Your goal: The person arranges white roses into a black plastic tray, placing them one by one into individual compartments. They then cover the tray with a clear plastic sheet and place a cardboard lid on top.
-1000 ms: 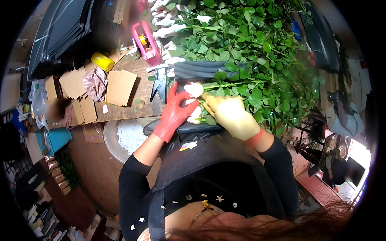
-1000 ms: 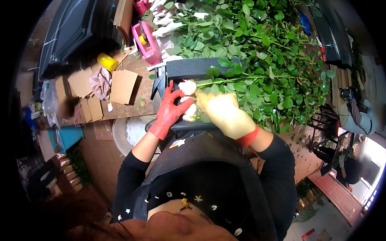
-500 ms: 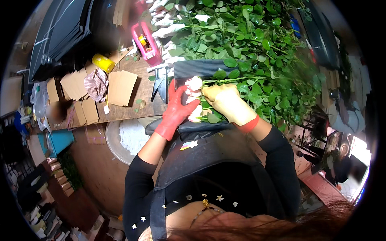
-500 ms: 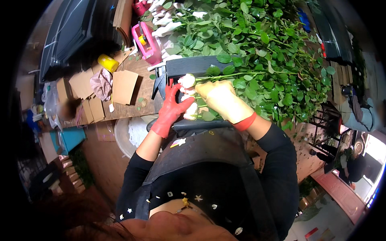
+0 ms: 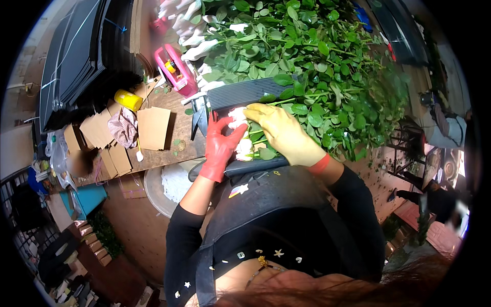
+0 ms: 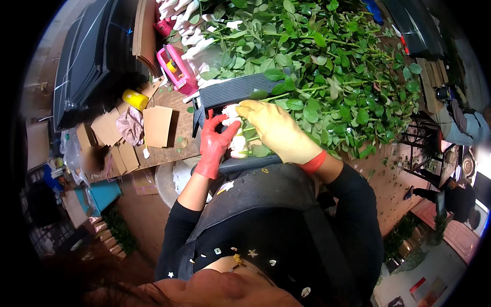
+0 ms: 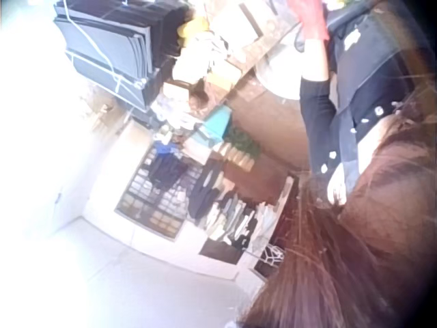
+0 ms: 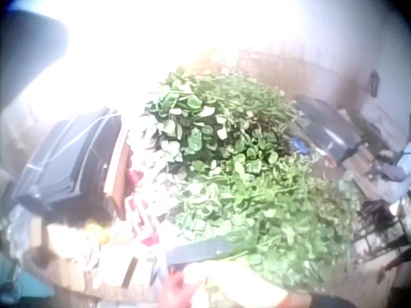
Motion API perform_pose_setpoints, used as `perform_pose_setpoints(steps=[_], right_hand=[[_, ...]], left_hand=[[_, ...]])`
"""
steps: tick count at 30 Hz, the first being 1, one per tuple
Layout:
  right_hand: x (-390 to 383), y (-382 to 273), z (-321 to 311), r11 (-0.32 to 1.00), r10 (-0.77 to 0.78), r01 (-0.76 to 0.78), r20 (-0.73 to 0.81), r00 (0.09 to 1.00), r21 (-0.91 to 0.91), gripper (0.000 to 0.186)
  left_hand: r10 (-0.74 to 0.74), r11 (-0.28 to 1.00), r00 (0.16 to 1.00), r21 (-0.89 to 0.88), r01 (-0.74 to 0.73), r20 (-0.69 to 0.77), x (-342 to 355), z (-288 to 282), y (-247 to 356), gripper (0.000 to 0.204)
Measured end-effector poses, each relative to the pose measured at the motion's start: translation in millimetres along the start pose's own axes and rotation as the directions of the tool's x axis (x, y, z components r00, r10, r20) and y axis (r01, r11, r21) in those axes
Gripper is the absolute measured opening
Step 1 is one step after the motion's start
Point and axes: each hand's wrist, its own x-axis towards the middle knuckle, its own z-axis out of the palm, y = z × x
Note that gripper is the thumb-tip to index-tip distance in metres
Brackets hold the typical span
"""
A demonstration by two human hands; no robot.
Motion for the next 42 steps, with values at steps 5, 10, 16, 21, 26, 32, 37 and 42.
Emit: perform_pose_setpoints(steps=[5,10,16,21,26,32,37,42], right_hand=[[11,-30,-24,0.999,-0.027,0.03,0.079,0.997,-0.04,0.078],[16,-16,-8,0.999,-0.02,0.015,0.131,0.991,0.038,0.071],[16,-8,-16,0.936,0.109,-0.108,0.016,0.994,0.334,0.038],[18,4,-14,0.924,0.071,-0.098,0.086,0.994,0.369,0.044],[21,13,-5,0.84,-0.034,-0.027,0.104,0.994,0.541,0.061],[21,6,8,0.918,0.014,-0.026,0.033,0.999,0.395,0.053],[11,-11,0,0.989,0.05,-0.056,0.045,0.998,0.139,0.05],[9,3,7,0.989,-0.085,0.078,0.055,0.995,0.128,0.053]], left_hand=[[-0.037,0.999,0.999,-0.001,0.037,-0.022,-4,-2,0,0.047],[0.001,1.0,1.0,0.022,-0.001,0.003,1,-1,2,0.047],[-0.008,1.0,1.0,-0.005,0.007,-0.026,-1,-1,4,0.05],[-0.05,0.997,0.998,0.064,0.047,0.046,-1,-6,14,0.061],[-0.025,0.996,0.999,0.085,0.023,0.023,-3,-4,7,0.06],[-0.05,0.993,0.998,0.109,0.045,0.042,-5,-7,14,0.058],[0.002,0.988,1.0,0.153,-0.004,0.017,-8,-4,2,0.055],[0.015,0.996,1.0,0.09,-0.017,0.02,-2,2,3,0.055]])
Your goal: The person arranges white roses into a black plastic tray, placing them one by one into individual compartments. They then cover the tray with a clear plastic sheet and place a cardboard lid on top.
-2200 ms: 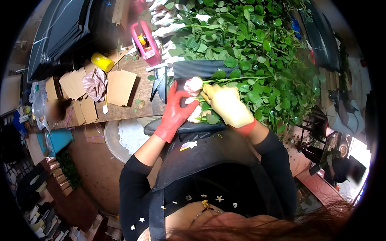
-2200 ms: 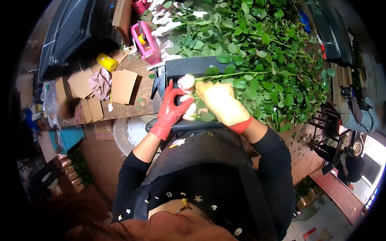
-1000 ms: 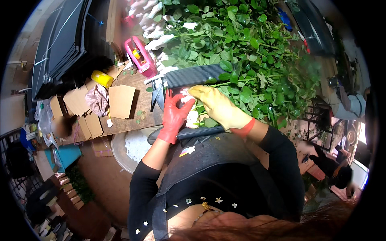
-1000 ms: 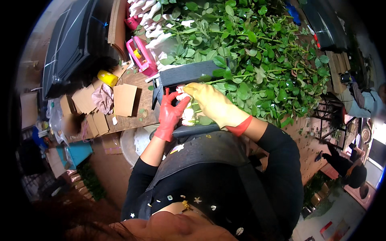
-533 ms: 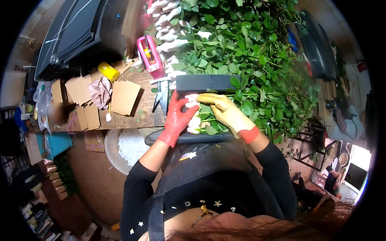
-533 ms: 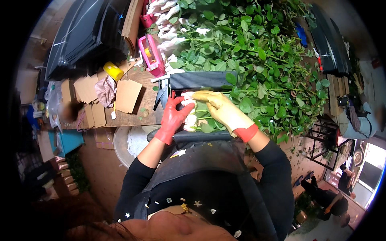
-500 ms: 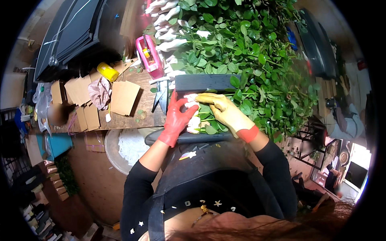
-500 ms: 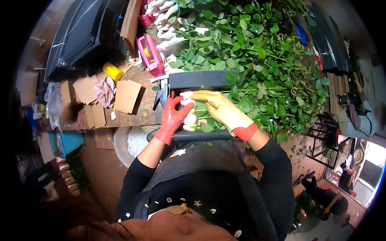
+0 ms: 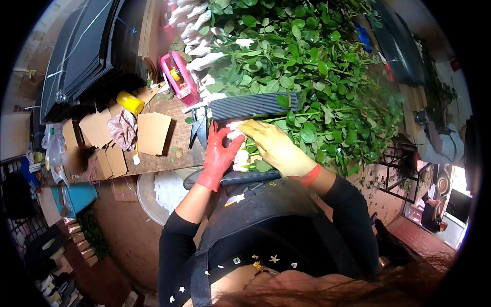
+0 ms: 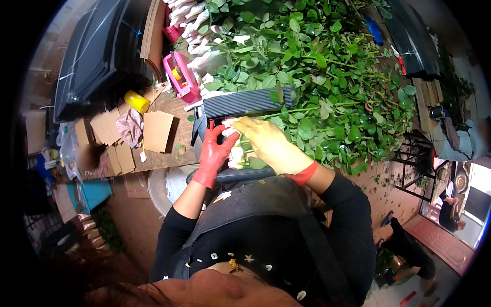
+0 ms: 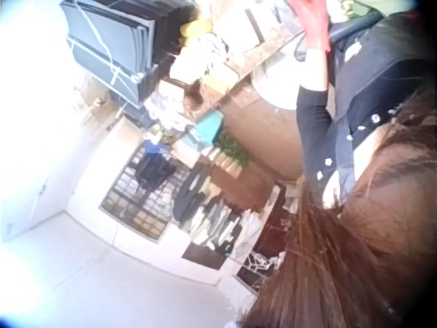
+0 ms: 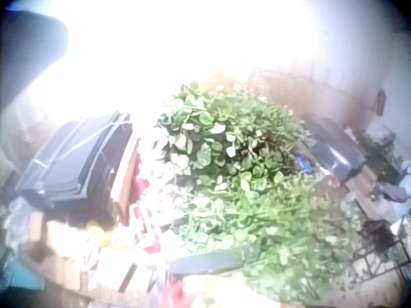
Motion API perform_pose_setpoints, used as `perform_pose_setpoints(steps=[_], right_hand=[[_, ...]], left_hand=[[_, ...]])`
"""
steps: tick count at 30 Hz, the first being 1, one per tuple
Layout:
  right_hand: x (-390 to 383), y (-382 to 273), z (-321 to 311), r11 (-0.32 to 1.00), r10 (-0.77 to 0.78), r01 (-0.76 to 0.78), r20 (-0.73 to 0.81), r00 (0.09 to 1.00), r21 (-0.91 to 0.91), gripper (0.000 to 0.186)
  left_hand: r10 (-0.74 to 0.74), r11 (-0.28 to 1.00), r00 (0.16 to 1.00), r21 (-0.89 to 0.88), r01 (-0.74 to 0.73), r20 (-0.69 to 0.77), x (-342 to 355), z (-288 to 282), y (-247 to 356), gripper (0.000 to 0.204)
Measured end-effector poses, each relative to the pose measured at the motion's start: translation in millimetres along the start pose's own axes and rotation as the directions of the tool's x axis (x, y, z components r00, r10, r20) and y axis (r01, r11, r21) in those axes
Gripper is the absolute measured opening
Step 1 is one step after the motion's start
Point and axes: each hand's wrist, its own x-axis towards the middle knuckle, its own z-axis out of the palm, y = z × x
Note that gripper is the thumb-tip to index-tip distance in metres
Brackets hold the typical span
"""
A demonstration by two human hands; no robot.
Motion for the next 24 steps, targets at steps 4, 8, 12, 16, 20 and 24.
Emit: perform_pose_setpoints(steps=[4,8,12,16,20,24], right_hand=[[8,-7,-7,0.997,0.021,-0.015,0.084,0.996,-0.07,0.055],[4,-26,-40,0.997,-0.054,0.058,-0.078,0.995,0.056,0.047],[-26,-49,-62,0.902,0.246,-0.127,-0.251,0.936,0.413,0.041],[-21,-52,-55,0.974,0.062,0.0,-0.268,0.962,0.225,0.039],[-16,-58,-55,0.987,0.047,-0.006,-0.255,0.966,0.161,0.037],[-15,-62,-61,0.954,0.132,-0.053,-0.257,0.957,0.294,0.033]], left_hand=[[-0.059,0.994,0.998,0.086,0.061,-0.025,-1,-6,8,0.055],[0.038,0.991,0.999,0.125,-0.04,0.016,-10,-35,9,0.052],[0.387,0.67,0.893,0.735,-0.102,-0.229,9,-112,-41,0.054],[0.137,0.378,0.941,0.894,0.239,-0.309,22,-183,-75,0.066],[0.067,0.327,0.986,0.937,0.123,-0.153,26,-199,-79,0.044],[0.594,0.348,0.747,0.932,0.097,-0.3,19,-211,-50,0.021]])
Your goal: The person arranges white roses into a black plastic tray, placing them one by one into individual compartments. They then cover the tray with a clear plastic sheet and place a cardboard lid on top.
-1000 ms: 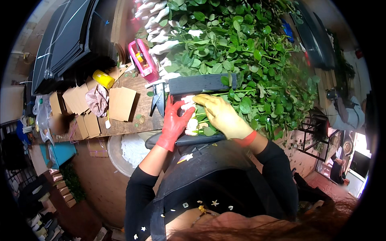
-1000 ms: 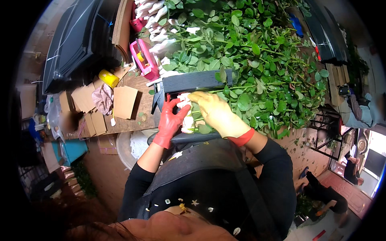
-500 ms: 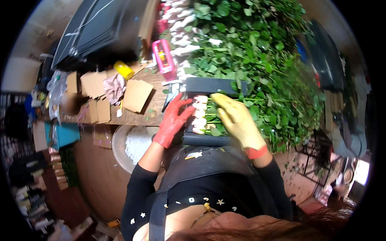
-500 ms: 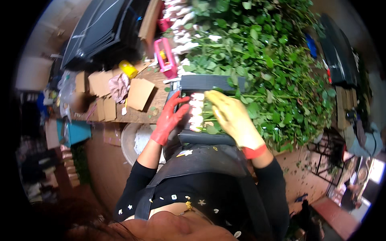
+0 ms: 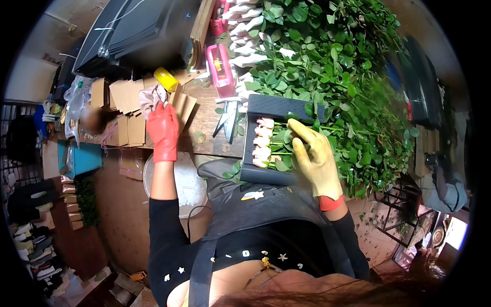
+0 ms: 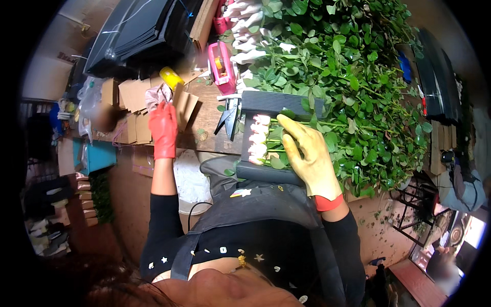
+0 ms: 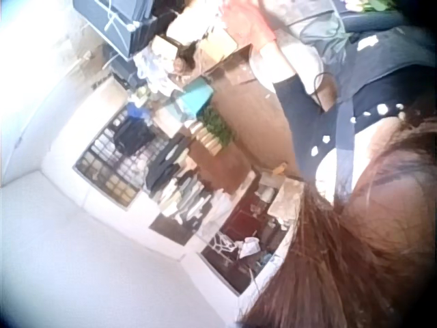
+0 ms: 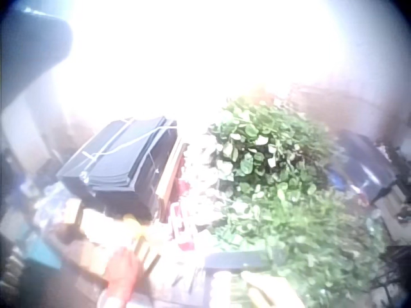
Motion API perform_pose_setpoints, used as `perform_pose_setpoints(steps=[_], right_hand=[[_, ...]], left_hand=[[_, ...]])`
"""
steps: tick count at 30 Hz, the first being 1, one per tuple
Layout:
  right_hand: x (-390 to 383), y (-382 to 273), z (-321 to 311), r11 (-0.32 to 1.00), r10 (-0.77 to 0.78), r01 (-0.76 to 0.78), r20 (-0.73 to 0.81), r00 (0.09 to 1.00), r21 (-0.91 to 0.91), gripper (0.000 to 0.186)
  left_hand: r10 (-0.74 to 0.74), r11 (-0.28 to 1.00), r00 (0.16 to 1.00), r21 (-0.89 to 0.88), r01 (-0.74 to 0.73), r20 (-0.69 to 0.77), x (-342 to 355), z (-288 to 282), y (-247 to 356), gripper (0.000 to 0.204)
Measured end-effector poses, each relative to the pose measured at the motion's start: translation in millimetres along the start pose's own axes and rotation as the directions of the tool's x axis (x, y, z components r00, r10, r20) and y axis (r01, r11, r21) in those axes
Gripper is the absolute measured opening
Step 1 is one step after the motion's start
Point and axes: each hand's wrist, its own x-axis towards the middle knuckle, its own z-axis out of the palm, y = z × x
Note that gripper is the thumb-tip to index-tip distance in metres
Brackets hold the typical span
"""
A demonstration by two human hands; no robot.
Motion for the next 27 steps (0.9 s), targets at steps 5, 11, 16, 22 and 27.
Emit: perform_pose_setpoints(steps=[5,11,16,22,27], right_hand=[[-5,-11,18,0.822,0.396,-0.461,0.246,0.885,0.334,0.052],[14,18,9,0.553,0.659,-0.806,0.482,0.577,0.211,0.026],[19,49,21,0.533,0.719,-0.846,0.53,0.45,-0.004,0.023],[14,45,26,0.56,0.76,-0.828,0.424,0.492,-0.042,0.027],[-17,-26,-12,0.748,0.653,-0.652,0.31,0.691,-0.122,0.037]], left_hand=[[-0.014,0.362,0.894,-0.832,0.421,0.447,-10,-91,106,0.02],[0.25,0.225,0.768,-0.807,0.546,0.59,-19,-102,152,0.023],[0.354,0.544,0.863,-0.83,0.125,0.361,2,-82,150,0.03],[0.767,0.585,0.425,-0.796,-0.156,0.481,33,-74,212,0.08],[0.791,0.564,0.367,-0.816,-0.126,0.49,31,-44,208,0.083]])
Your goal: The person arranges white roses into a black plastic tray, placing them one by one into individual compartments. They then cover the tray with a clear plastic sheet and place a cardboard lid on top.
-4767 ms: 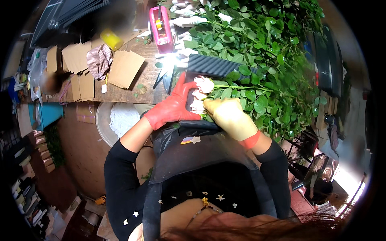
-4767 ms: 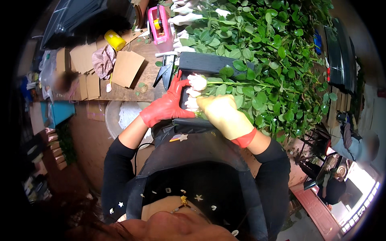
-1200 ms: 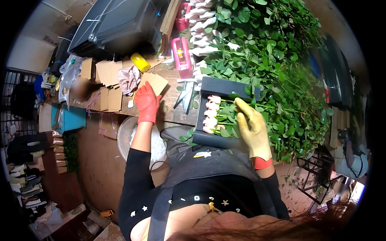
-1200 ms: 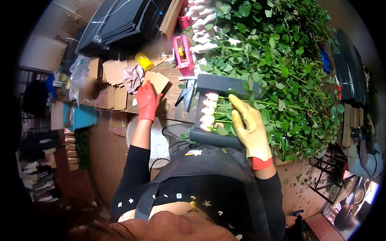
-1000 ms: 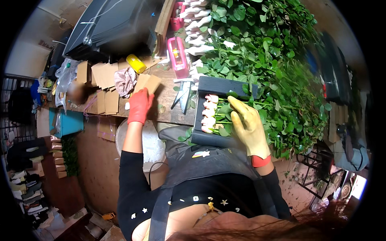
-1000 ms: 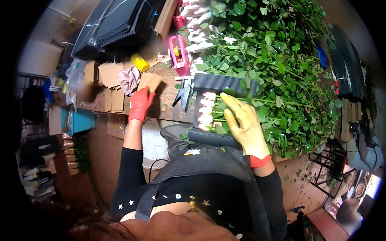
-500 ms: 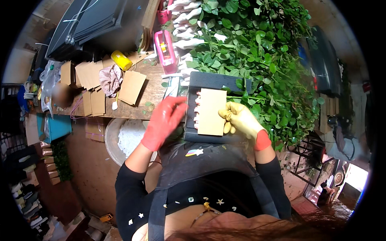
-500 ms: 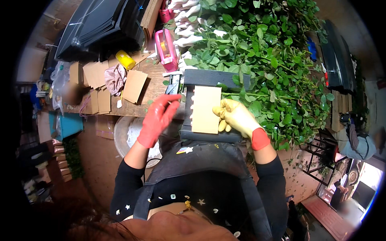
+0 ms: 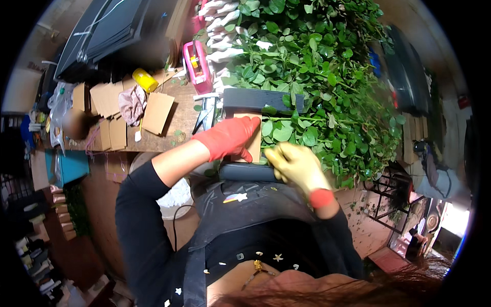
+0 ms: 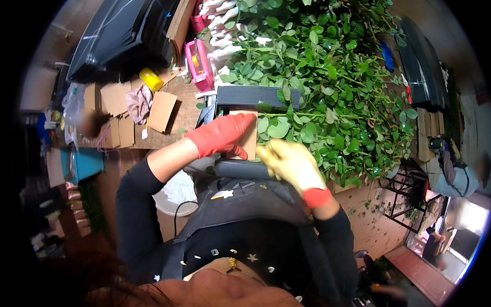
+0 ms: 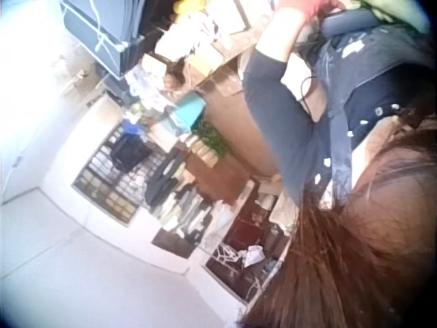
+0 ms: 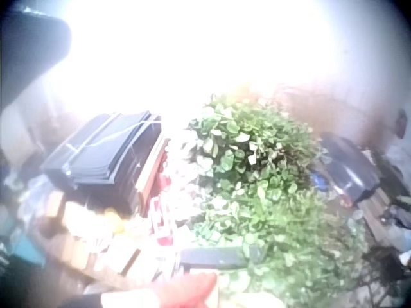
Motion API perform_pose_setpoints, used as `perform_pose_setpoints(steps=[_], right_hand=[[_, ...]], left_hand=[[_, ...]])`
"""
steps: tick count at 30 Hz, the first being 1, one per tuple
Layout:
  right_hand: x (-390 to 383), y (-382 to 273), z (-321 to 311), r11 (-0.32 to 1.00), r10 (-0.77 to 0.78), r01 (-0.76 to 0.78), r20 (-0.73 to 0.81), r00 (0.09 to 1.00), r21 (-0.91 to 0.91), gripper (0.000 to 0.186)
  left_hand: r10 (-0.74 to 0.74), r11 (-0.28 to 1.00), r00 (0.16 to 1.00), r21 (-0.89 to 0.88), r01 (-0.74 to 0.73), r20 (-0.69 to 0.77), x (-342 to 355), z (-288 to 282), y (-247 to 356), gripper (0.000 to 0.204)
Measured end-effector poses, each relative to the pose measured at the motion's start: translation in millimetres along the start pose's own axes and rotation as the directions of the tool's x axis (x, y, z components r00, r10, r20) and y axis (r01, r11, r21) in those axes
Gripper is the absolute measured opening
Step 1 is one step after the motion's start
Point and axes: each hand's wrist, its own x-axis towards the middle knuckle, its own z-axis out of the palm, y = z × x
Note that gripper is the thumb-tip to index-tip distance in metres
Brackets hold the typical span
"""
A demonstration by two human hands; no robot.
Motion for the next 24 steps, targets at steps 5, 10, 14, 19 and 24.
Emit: perform_pose_setpoints(steps=[5,10,14,19,24], right_hand=[[-34,101,-8,0.896,0.376,-0.312,0.169,0.911,-0.315,0.042],[-44,98,18,0.925,-0.365,0.368,0.052,0.93,-0.093,0.035],[-14,39,19,0.534,-0.846,0.8,-0.167,0.507,-0.273,0.056],[42,20,8,0.704,-0.632,0.547,-0.049,0.773,-0.453,0.034],[93,50,18,0.782,-0.6,0.512,-0.207,0.773,-0.355,0.026]], left_hand=[[0.05,0.999,0.999,-0.016,-0.05,0.015,7,-1,-4,0.094],[0.048,0.998,0.998,-0.038,-0.049,-0.035,-1,-5,3,0.099],[0.007,0.997,0.997,-0.081,-0.013,-0.078,-4,-2,4,0.052],[-0.188,0.937,0.982,-0.308,0.168,-0.036,9,2,-5,0.033],[-0.09,0.987,0.983,-0.117,0.109,0.158,10,-45,-8,0.036]])
